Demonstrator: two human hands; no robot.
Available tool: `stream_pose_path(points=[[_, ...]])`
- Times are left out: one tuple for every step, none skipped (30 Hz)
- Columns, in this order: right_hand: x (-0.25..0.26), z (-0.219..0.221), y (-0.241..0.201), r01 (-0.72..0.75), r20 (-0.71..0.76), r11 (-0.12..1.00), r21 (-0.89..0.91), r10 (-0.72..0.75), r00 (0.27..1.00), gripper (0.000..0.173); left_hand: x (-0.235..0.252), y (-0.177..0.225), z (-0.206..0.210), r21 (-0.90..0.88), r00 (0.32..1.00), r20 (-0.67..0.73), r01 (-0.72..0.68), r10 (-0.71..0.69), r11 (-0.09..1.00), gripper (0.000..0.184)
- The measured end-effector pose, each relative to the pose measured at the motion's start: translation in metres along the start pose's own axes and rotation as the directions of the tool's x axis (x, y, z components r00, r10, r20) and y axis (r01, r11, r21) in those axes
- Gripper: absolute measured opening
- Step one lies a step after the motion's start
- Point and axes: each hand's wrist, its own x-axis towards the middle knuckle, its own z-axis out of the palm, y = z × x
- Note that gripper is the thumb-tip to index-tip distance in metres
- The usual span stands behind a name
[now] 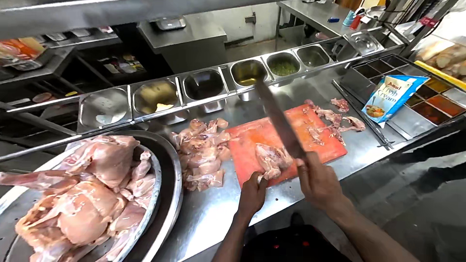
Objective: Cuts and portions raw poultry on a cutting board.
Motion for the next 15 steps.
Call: stream_pose_path(points=[[0.01, -0.007, -0.008, 0.035, -0.104, 0.999, 0.036, -0.031, 0.994, 0.042, 0.0, 0.001, 0.0, -0.003, 1.0, 0.002, 0.007, -0.007, 1.0, 0.042], [0.014, -0.007, -0.012, 0.036, -0.135, 0.997, 0.069, -0.026, 0.99, 0.042, -0.001, 0.001, 0.001, -0.003, 1.0, 0.008, 0.018, -0.018, 1.0, 0.042], [0.011, 0.0, -0.009, -0.004, -0.072, 0.998, 0.065, 0.009, 0.997, 0.04, 0.0, 0.003, 0.001, -0.001, 0.999, 0.017, 0.031, -0.031, 1.0, 0.042], [0.004, 0.013, -0.003, -0.089, 0.119, 0.996, 0.002, 0.088, 0.989, 0.034, 0.0, 0.004, 0.001, 0.007, 0.999, 0.025, 0.047, -0.047, 0.999, 0.041], [0.0, 0.028, 0.005, -0.229, 0.427, 0.97, -0.085, 0.243, 0.871, 0.03, 0.001, 0.007, 0.0, 0.014, 0.997, 0.034, 0.067, -0.068, 0.998, 0.039], [-0.001, 0.046, 0.014, -0.314, 0.635, 0.929, -0.194, 0.363, 0.682, 0.029, 0.0, 0.009, 0.0, 0.027, 0.996, 0.038, 0.077, -0.078, 0.997, 0.039], [0.001, 0.06, 0.019, -0.336, 0.732, 0.898, -0.284, 0.43, 0.529, 0.028, -0.001, 0.008, 0.0, 0.037, 0.996, 0.031, 0.077, -0.078, 0.996, 0.039], [0.008, 0.068, 0.022, -0.33, 0.77, 0.884, -0.332, 0.456, 0.446, 0.028, 0.0, 0.006, -0.003, 0.03, 0.997, 0.012, 0.071, -0.072, 0.997, 0.039], [0.011, 0.071, 0.021, -0.321, 0.782, 0.879, -0.352, 0.465, 0.415, 0.028, -0.002, 0.002, -0.004, 0.009, 0.997, -0.007, 0.071, -0.071, 0.997, 0.038], [0.008, 0.07, 0.02, -0.316, 0.781, 0.878, -0.358, 0.468, 0.414, 0.028, -0.006, -0.003, -0.005, -0.017, 0.996, -0.018, 0.083, -0.083, 0.996, 0.036], [0.009, 0.069, 0.019, -0.313, 0.778, 0.88, -0.358, 0.467, 0.421, 0.028, -0.007, -0.006, -0.009, -0.045, 0.995, -0.028, 0.097, -0.098, 0.994, 0.035], [0.012, 0.069, 0.018, -0.31, 0.777, 0.88, -0.36, 0.467, 0.422, 0.029, -0.008, -0.007, -0.012, -0.067, 0.993, -0.039, 0.107, -0.11, 0.992, 0.034], [0.013, 0.068, 0.017, -0.307, 0.777, 0.878, -0.368, 0.472, 0.417, 0.028, -0.01, -0.008, -0.015, -0.079, 0.993, -0.049, 0.106, -0.11, 0.991, 0.033], [0.015, 0.067, 0.016, -0.306, 0.776, 0.873, -0.379, 0.48, 0.409, 0.027, -0.012, -0.007, -0.018, -0.084, 0.993, -0.058, 0.097, -0.102, 0.992, 0.032], [0.017, 0.067, 0.013, -0.305, 0.774, 0.869, -0.39, 0.489, 0.403, 0.027, -0.013, -0.006, -0.02, -0.08, 0.994, -0.059, 0.088, -0.093, 0.993, 0.032]])
